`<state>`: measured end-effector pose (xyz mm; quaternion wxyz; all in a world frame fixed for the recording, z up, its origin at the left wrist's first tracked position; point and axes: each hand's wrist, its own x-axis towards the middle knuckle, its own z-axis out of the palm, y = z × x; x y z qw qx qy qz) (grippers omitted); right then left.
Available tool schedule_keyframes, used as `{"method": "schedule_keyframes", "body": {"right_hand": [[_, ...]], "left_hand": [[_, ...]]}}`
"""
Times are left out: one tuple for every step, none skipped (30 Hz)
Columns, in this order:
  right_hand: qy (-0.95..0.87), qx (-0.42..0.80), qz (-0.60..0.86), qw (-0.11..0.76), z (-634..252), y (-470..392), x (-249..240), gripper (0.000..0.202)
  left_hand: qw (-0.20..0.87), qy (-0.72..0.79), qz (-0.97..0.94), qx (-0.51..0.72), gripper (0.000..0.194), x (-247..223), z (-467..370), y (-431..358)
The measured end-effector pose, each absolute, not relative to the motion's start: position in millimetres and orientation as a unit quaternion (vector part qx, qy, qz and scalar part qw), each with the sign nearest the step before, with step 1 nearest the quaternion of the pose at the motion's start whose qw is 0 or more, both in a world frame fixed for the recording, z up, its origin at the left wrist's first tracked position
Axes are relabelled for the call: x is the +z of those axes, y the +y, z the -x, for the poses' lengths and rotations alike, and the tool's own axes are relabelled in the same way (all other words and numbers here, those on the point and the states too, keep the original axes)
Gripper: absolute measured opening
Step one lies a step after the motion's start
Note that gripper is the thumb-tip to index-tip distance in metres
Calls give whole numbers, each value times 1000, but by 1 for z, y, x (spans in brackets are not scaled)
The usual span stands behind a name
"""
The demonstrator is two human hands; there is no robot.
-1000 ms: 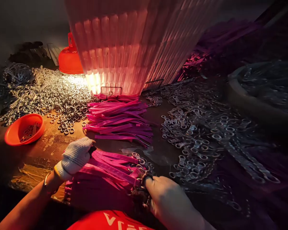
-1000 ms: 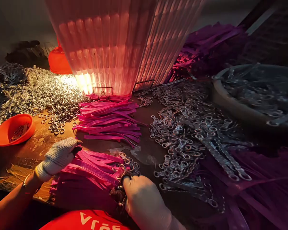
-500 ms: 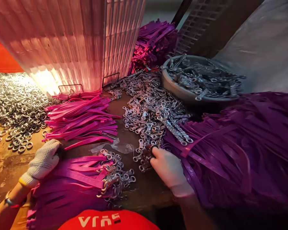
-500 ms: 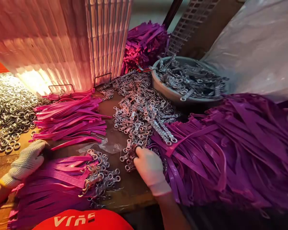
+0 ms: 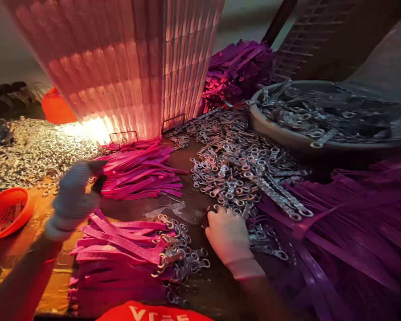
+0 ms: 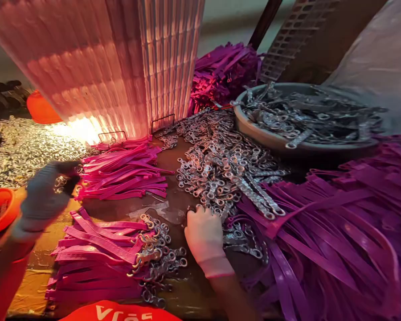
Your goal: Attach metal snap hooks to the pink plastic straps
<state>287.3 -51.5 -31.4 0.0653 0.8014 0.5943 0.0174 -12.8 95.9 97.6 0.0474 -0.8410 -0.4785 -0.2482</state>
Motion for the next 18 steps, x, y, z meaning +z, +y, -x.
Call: {"method": "schedule_keyframes", "body": {"right_hand": [[609, 29, -791, 47, -286, -58, -33, 11], [623, 40, -781, 27, -285, -65, -36, 12], [633, 49, -773, 9, -284, -72, -40, 14], [641, 54, -766, -6, -284, -79, -46, 16], [648, 56, -759, -19, -284, -85, -52, 18], [652, 54, -755, -30, -284, -90, -58, 19], [655, 50, -753, -38, -285, -94, -64, 20], [658, 46, -750, -44, -286, -96, -69, 21], [660, 42, -749, -49, -287, -97, -72, 21], [661, 40, -748, -52, -288, -97, -76, 21], [661, 41, -748, -52, -289, -96, -78, 21], [662, 43, -746, -50, -291, -96, -80, 22], [665, 47, -744, -47, -292, -95, -82, 23], [668, 53, -741, -42, -295, -94, -85, 24], [674, 60, -735, -37, -297, -94, -89, 25], [682, 66, -728, -31, -300, -94, -93, 26], [688, 74, -722, -25, -304, -94, -98, 25], [693, 82, -716, -18, -307, -94, -103, 24]], "left_hand": [[28, -417, 882, -217, 30, 83, -8, 98], [20, -373, 909, -185, 30, 66, -24, 100], [11, -338, 931, -140, 33, 48, -37, 101], [1, -303, 950, -79, 40, 31, -45, 101], [0, -300, 954, -28, 43, 15, -48, 100], [-11, -308, 951, 25, 39, 2, -47, 99], [-21, -320, 945, 66, 33, -9, -43, 97], [-30, -334, 937, 95, 28, -16, -37, 95], [-39, -344, 931, 114, 24, -21, -31, 93], [-44, -351, 928, 122, 23, -24, -24, 92], [-46, -353, 926, 123, 26, -25, -19, 91], [-47, -356, 925, 122, 30, -25, -14, 89], [-48, -360, 924, 120, 35, -24, -11, 87], [-50, -362, 923, 117, 40, -23, -9, 84], [-57, -361, 923, 117, 44, -22, -7, 81], [-69, -356, 925, 118, 46, -22, -5, 76], [-81, -349, 926, 117, 46, -21, -4, 70], [-93, -341, 929, 114, 45, -21, -2, 64]]}}
